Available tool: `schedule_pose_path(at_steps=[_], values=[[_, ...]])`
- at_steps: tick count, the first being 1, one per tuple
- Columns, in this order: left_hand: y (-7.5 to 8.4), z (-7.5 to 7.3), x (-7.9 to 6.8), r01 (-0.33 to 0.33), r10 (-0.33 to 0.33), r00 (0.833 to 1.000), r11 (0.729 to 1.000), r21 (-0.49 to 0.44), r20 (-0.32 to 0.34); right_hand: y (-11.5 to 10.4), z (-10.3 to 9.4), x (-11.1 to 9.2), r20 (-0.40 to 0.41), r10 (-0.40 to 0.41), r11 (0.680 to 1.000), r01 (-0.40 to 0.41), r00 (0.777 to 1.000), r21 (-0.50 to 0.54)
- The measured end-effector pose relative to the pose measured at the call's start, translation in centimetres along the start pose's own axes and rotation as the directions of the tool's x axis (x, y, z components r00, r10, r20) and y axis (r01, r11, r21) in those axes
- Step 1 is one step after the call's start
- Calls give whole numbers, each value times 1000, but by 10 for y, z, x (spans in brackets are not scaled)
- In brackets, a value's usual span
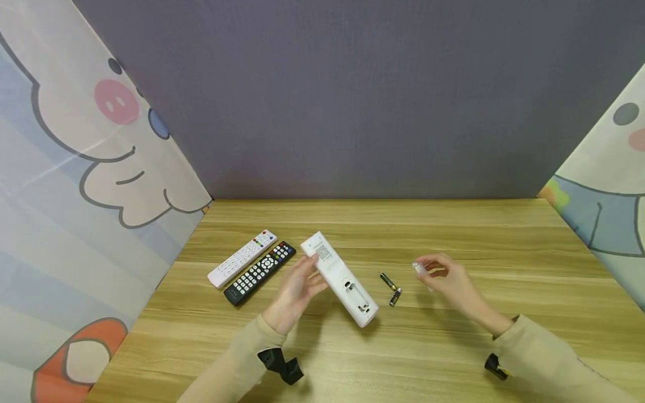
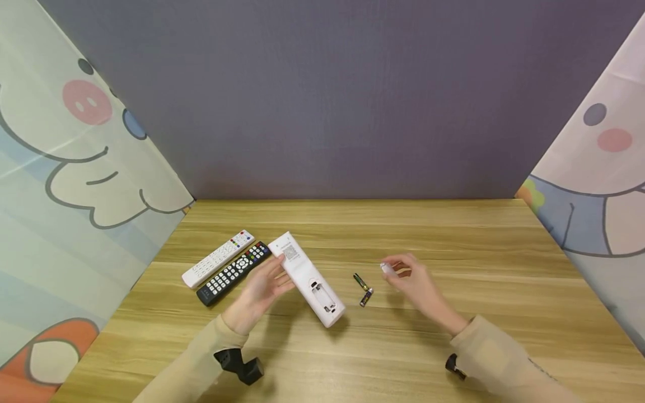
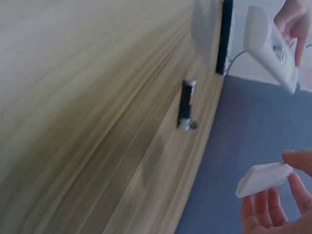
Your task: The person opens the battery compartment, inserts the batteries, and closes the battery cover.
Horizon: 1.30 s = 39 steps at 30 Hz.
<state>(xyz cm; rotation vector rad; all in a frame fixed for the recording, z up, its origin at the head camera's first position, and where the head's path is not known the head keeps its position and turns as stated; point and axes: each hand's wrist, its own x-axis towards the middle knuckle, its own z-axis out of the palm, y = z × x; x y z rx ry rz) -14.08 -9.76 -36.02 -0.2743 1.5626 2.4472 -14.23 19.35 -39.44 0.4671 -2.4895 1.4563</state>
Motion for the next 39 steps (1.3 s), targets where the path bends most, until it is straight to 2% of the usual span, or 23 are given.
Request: schedule_pose_path(at_steps=[6, 10, 14, 20, 25, 33, 39], values=[[1, -5, -1, 9, -9, 1000, 1000, -2, -16, 9, -10, 2, 52, 32, 998, -29, 998, -60], [1, -7, -1, 8, -8, 1000, 1000, 4, -18, 16, -15, 5, 94, 18, 994, -8, 995, -112], [2, -9, -1, 9, -9, 1000, 1000, 13, -20, 24, -19, 7, 145, 45, 987, -21, 988, -162], [1, -12, -1, 4, -4, 1000, 999, 45, 8, 32, -25, 10, 236, 120, 980, -76, 964, -186], [1, -13, -1, 6, -6, 1000, 999, 40, -4, 38, -29, 12, 300, 146, 978, -92, 943, -189], [0, -14, -1, 14, -14, 1000, 999, 35, -8, 47, -31, 14, 344, 169, 970, -94, 924, -224], [0, -13, -1, 11, -11, 1000, 1000, 21, -9, 50, -30, 14, 347, 180, 961, -89, 920, -263]])
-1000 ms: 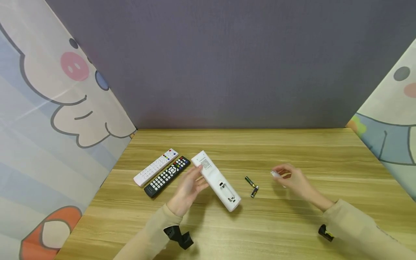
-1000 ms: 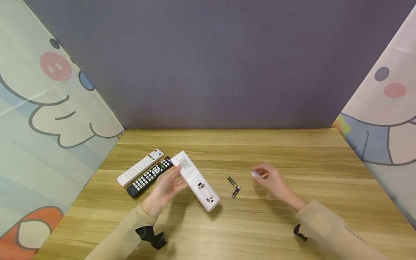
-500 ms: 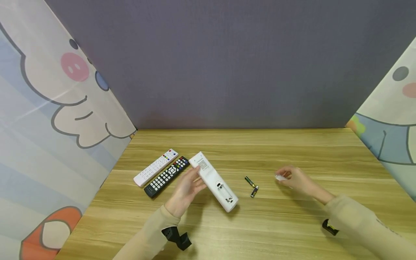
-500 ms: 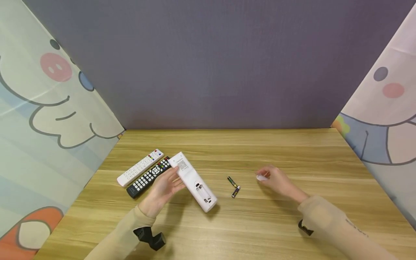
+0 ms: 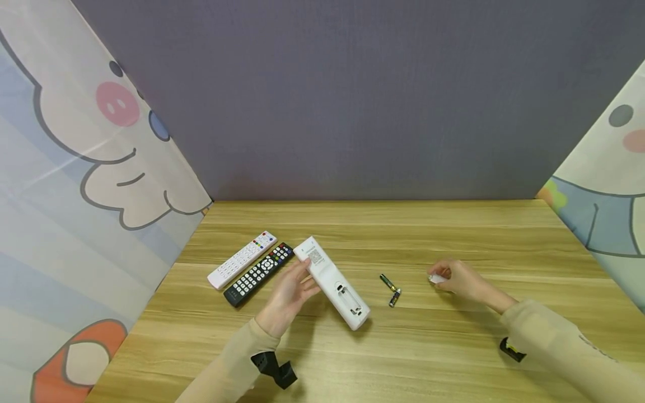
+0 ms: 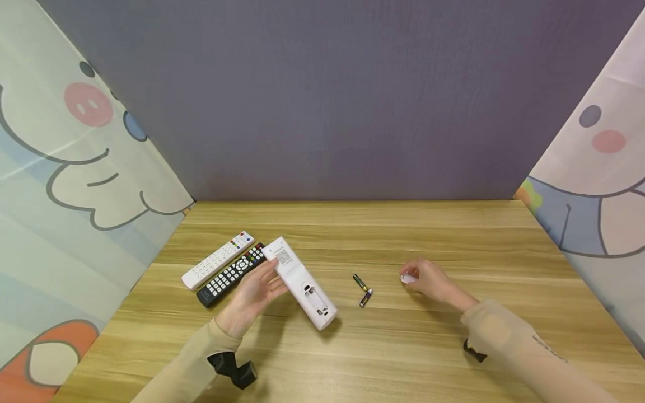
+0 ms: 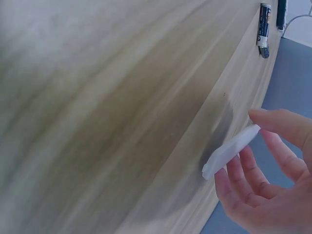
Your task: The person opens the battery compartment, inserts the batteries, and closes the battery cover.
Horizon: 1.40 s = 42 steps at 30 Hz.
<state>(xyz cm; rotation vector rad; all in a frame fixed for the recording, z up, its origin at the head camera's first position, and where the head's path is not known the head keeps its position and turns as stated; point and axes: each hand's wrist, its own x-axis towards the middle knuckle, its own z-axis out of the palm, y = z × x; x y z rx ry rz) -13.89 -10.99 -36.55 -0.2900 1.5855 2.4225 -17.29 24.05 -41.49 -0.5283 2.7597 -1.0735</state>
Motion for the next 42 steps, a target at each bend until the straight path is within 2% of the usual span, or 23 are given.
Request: schedule_pose_path(at_steps=[24, 35, 42], values=[[-1, -1, 2, 13, -13, 1000, 1000, -19, 1, 3, 0, 3, 21, -43, 997, 44, 999, -57], [0, -1, 0, 15, -15, 1000, 1000, -3, 3, -11, 4, 9, -47, -75, 995, 71, 996, -74], [1, -1, -1, 17, -17, 1000, 1000, -8, 3, -22, 9, 14, -57, -102, 994, 98, 993, -55]])
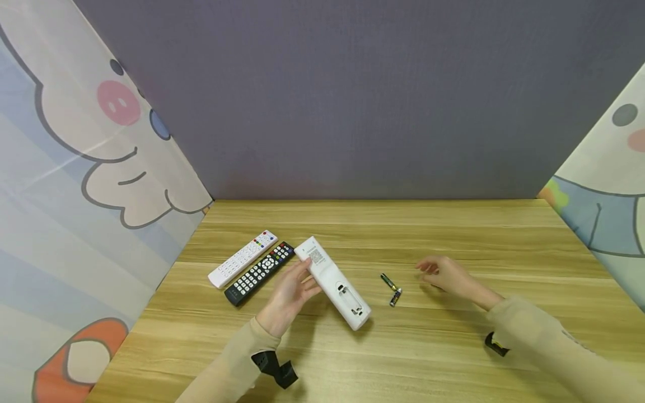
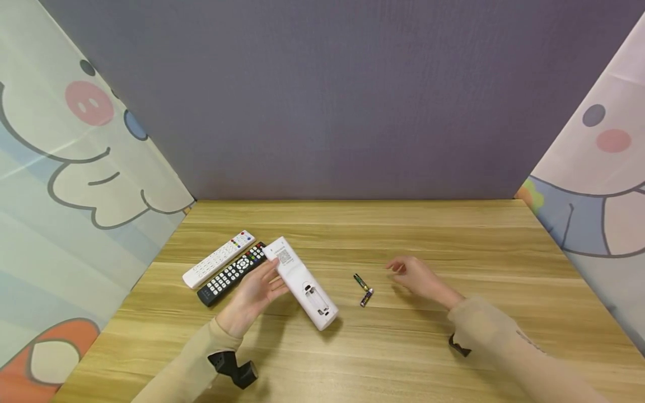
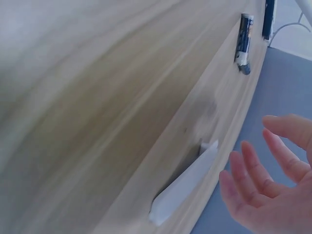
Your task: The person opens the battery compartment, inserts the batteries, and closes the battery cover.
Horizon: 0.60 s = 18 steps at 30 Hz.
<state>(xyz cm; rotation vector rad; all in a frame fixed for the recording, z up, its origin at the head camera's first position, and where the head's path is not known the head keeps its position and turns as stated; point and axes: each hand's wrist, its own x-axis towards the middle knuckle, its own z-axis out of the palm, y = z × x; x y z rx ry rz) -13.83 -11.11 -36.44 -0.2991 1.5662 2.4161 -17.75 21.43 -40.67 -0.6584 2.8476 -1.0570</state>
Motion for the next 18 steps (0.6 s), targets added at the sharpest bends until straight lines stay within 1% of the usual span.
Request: schedule_pose_path(at_steps=[4, 11, 18], values=[[0, 0, 0, 4, -4, 1000, 1000, -3, 2, -3, 4, 3, 11, -4, 999, 4, 1000, 34], [0, 0, 1, 7, -7, 1000, 1000, -30, -2, -9, 14, 9, 56, -3, 995, -3, 998, 96], [-1, -1, 0, 4, -4, 1000, 999, -46, 3, -14, 24, 15, 67, -14, 992, 6, 998, 129]])
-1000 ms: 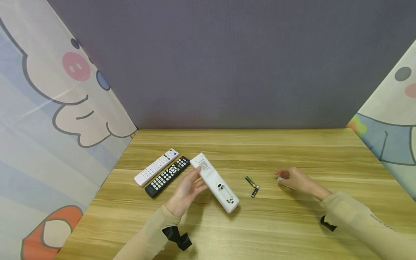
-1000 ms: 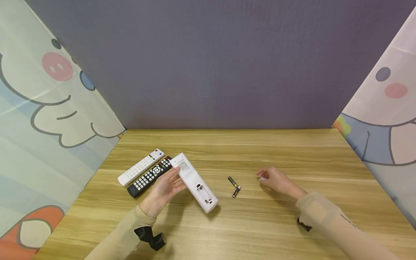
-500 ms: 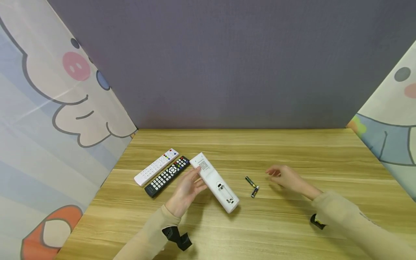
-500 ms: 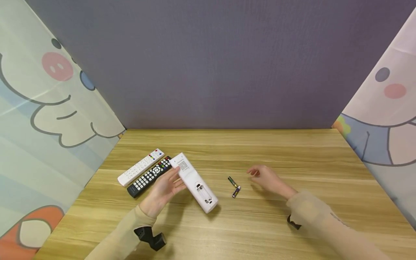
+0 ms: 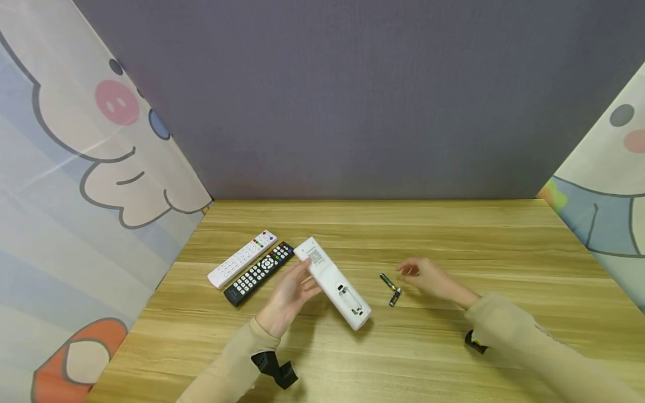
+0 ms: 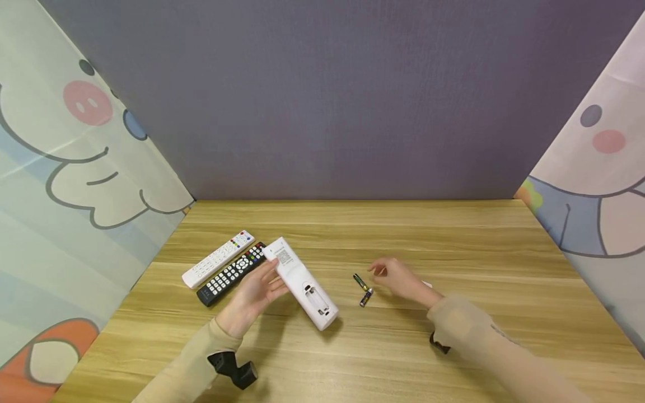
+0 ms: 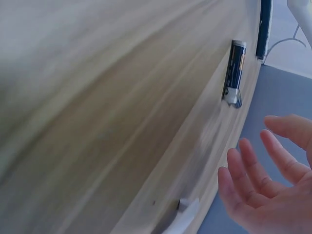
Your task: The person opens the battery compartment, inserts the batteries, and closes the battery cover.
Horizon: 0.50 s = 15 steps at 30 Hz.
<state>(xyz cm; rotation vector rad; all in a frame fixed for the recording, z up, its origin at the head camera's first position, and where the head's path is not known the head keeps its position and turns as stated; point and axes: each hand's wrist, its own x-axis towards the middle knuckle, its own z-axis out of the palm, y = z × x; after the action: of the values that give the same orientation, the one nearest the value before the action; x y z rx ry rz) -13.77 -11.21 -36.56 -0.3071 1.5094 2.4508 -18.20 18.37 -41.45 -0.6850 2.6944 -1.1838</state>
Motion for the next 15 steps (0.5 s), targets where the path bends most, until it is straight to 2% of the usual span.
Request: schedule_pose_path(at_steps=[8, 15], values=[[-1, 1, 0, 14, -14, 1000, 1000, -16, -20, -2, 11, 6, 10, -16, 1000, 16, 1000, -19], [-1, 0, 0, 21, -21, 1000, 1000, -14, -8, -6, 16, 11, 16, 1, 1000, -1, 1000, -30]])
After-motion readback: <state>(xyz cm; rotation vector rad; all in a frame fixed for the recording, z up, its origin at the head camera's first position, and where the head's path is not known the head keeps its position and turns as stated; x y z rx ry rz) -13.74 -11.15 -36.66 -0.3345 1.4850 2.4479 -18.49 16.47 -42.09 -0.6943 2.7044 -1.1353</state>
